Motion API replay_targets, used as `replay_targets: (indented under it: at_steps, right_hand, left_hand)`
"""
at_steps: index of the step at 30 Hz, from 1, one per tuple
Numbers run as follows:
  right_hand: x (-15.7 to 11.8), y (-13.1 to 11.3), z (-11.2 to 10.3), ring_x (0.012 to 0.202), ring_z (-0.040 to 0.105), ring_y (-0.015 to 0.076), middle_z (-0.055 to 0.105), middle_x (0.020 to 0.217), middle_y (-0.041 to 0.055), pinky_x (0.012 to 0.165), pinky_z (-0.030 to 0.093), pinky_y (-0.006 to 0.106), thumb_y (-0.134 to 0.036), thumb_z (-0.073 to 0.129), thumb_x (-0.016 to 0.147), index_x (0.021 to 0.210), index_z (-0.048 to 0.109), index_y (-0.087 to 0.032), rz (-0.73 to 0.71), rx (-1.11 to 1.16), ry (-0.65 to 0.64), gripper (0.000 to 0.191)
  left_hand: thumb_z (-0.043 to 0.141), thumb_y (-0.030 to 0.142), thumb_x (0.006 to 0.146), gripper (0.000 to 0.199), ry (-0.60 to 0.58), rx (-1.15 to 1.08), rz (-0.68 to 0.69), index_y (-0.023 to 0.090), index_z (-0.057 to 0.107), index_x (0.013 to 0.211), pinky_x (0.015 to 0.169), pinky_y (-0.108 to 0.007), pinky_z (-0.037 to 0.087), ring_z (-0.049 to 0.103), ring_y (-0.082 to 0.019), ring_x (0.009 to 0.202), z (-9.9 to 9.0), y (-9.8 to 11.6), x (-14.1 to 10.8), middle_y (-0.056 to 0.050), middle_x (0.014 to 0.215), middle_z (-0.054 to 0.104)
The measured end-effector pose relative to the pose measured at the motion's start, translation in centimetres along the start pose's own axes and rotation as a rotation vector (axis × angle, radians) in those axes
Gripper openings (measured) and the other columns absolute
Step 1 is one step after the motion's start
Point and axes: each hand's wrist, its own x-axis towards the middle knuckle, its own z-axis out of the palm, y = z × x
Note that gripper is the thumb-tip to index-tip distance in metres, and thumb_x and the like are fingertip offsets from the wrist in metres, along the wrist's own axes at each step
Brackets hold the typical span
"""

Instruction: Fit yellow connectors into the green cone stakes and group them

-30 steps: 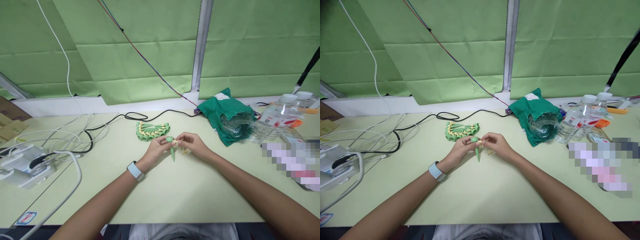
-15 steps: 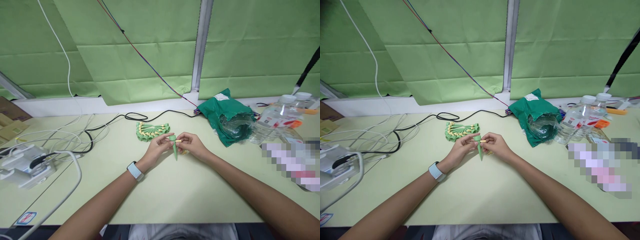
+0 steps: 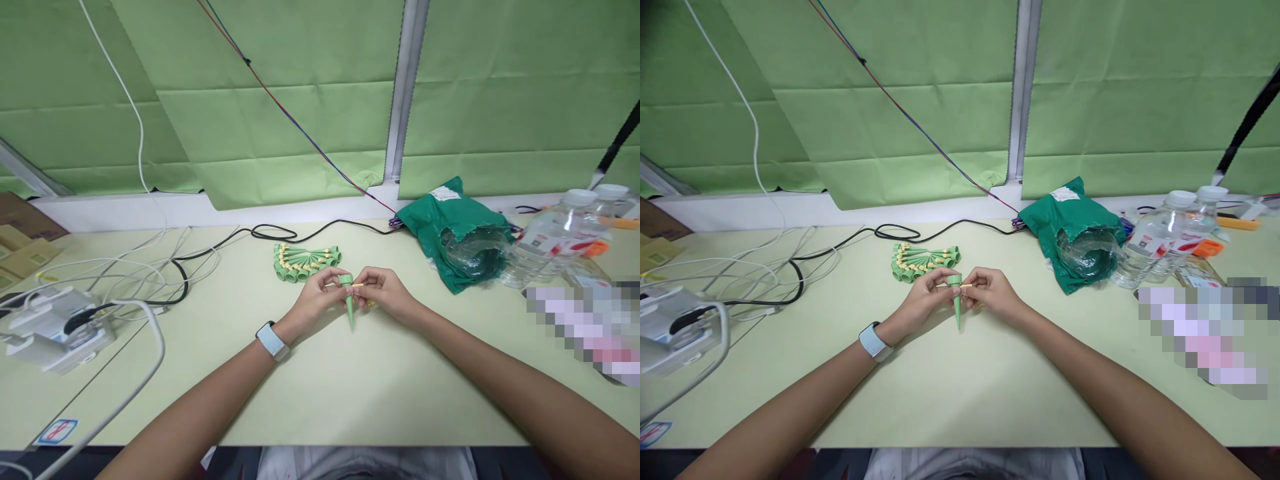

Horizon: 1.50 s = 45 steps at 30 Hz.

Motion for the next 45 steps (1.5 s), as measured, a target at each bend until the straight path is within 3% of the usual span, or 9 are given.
replay_targets:
  at_steps: [9, 13, 16, 22, 25, 29, 32, 37, 45]
  right_hand:
    - [0.2, -0.7, -0.2, 0.06, 0.063, 0.013, 0.07, 0.072, 0.0012, 0.057, 0.049, 0.025, -0.04, 0.084, 0.076, 0.083, 0.069, -0.017, -0.056, 0.008, -0.032, 0.029]
    - [0.1, -0.8, -0.2, 0.056, 0.059, 0.0122, 0.069, 0.071, 0.0007, 0.055, 0.048, 0.026, -0.04, 0.083, 0.076, 0.081, 0.069, -0.018, 0.033, 0.086, -0.037, 0.027]
    - [0.2, -0.9, -0.3, 0.058, 0.06, 0.0132, 0.068, 0.071, 0.0007, 0.056, 0.048, 0.027, -0.041, 0.083, 0.075, 0.083, 0.069, -0.018, -0.005, 0.038, -0.039, 0.028]
    - [0.8, -0.4, -3.0, 0.058, 0.059, 0.0151, 0.067, 0.07, 0.0015, 0.059, 0.049, 0.03, -0.044, 0.078, 0.075, 0.082, 0.068, -0.018, -0.016, -0.126, 0.208, 0.028]
    - [1.3, 0.6, -5.9, 0.066, 0.061, 0.0175, 0.069, 0.075, 0.0039, 0.065, 0.048, 0.031, -0.039, 0.07, 0.08, 0.084, 0.073, -0.018, -0.046, -0.51, 0.341, 0.022]
    - [2.5, 1.9, -10.2, 0.085, 0.066, 0.021, 0.074, 0.092, 0.0077, 0.077, 0.047, 0.031, -0.031, 0.064, 0.083, 0.089, 0.08, -0.02, -0.022, -1.062, 0.471, 0.02]
    - [4.0, 2.3, -12.7, 0.087, 0.067, 0.0235, 0.075, 0.094, 0.0107, 0.076, 0.046, 0.031, -0.03, 0.062, 0.084, 0.093, 0.081, -0.019, 0.059, -1.128, 0.548, 0.024]
    - [6.6, 2.3, -14.7, 0.086, 0.068, 0.0267, 0.077, 0.094, 0.0137, 0.073, 0.047, 0.032, -0.033, 0.065, 0.082, 0.096, 0.082, -0.018, 0.153, -1.137, 0.636, 0.027]
    - [6.8, 1.1, -13.2, 0.081, 0.066, 0.0237, 0.075, 0.092, 0.0146, 0.072, 0.047, 0.031, -0.034, 0.051, 0.092, 0.11, 0.077, -0.012, 0.121, -1.061, 0.706, 0.039]
  left_hand:
    - [0.081, 0.035, 0.08, 0.034, 0.021, -0.132, -0.023, 0.017, 0.064, 0.103, 0.068, -0.028, 0.056, 0.071, -0.018, 0.078, 0.3, 0.3, 0.0, -0.002, 0.085, 0.064]
    - [0.086, 0.033, 0.074, 0.041, 0.071, -0.097, 0.003, 0.018, 0.064, 0.105, 0.067, -0.03, 0.058, 0.072, -0.019, 0.076, 0.6, 0.4, -0.1, 0.001, 0.081, 0.062]
    - [0.084, 0.035, 0.077, 0.034, 0.025, -0.221, -0.088, 0.017, 0.063, 0.097, 0.066, -0.029, 0.057, 0.071, -0.018, 0.074, 0.6, 0.5, -0.1, -0.002, 0.081, 0.065]
    - [0.087, 0.029, 0.073, 0.036, 0.15, -0.364, -0.06, 0.019, 0.056, 0.089, 0.07, -0.027, 0.055, 0.07, -0.016, 0.075, -1.1, 1.6, 0.3, 0.003, 0.077, 0.063]
    - [0.085, 0.029, 0.075, 0.036, 0.188, -0.386, -0.048, 0.02, 0.054, 0.091, 0.069, -0.026, 0.054, 0.069, -0.015, 0.076, -1.6, 1.8, 0.4, 0.004, 0.076, 0.061]
    - [0.085, 0.031, 0.074, 0.038, 0.086, -0.267, -0.099, 0.019, 0.059, 0.098, 0.066, -0.028, 0.056, 0.07, -0.017, 0.076, -0.9, 1.0, 0.3, 0.001, 0.082, 0.063]
    - [0.085, 0.032, 0.074, 0.039, 0.026, -0.2, -0.12, 0.018, 0.062, 0.102, 0.066, -0.03, 0.057, 0.069, -0.017, 0.073, -0.3, 0.2, 0.3, 0.0, 0.083, 0.061]
    - [0.084, 0.035, 0.074, 0.035, 0.133, -0.174, -0.082, 0.018, 0.063, 0.097, 0.065, -0.031, 0.058, 0.065, -0.015, 0.07, -0.3, -0.5, 0.4, 0.003, 0.074, 0.055]
    - [0.086, 0.036, 0.072, 0.036, 0.176, -0.193, -0.1, 0.018, 0.062, 0.092, 0.065, -0.031, 0.058, 0.064, -0.016, 0.074, -0.4, -0.3, 0.6, 0.003, 0.074, 0.055]
